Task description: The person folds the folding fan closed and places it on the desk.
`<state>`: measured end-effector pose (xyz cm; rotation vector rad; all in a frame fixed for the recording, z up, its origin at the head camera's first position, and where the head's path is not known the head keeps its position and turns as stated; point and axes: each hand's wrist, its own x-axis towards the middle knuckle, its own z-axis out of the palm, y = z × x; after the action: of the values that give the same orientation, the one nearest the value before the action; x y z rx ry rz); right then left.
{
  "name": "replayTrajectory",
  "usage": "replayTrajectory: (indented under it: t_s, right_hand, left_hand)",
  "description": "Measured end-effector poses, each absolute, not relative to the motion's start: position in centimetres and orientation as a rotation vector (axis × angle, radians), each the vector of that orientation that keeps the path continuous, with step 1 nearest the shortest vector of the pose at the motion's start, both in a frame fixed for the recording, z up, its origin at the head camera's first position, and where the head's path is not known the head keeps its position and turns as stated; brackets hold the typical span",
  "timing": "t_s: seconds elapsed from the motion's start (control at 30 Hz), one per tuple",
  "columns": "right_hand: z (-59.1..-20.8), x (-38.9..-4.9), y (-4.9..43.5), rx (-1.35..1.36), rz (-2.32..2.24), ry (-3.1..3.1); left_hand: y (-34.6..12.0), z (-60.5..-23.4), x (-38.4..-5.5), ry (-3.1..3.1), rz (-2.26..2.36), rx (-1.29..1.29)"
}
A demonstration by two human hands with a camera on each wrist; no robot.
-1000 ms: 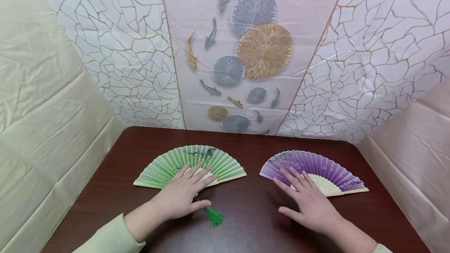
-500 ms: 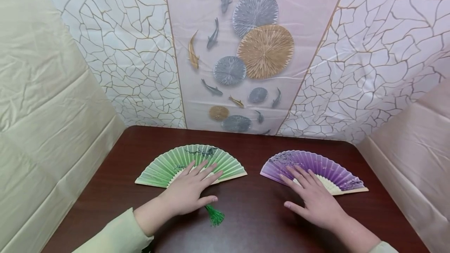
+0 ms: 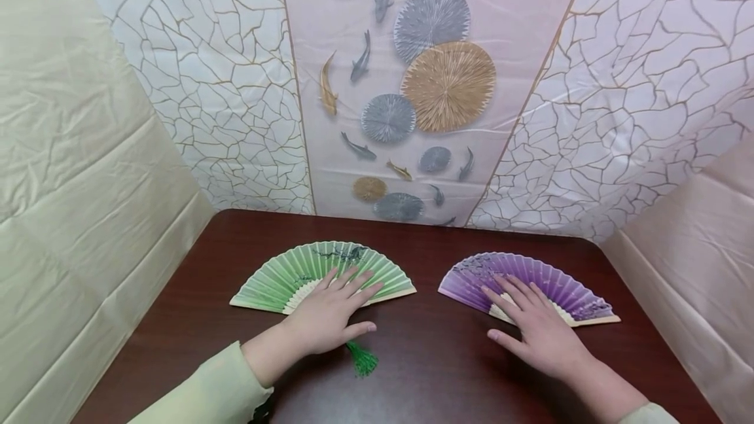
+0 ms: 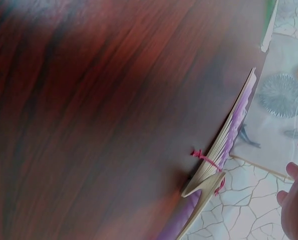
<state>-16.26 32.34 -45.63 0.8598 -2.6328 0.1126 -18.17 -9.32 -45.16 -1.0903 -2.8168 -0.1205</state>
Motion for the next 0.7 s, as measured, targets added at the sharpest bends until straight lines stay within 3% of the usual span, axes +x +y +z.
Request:
replayTrajectory:
  t_s: [0.7]
  right_hand:
    - [-46.1,-16.7,36.0,0.716,0.195,-2.704]
  left_hand:
    - [-5.9,-45.4,-19.3,-2.883,-0.263,-1.060]
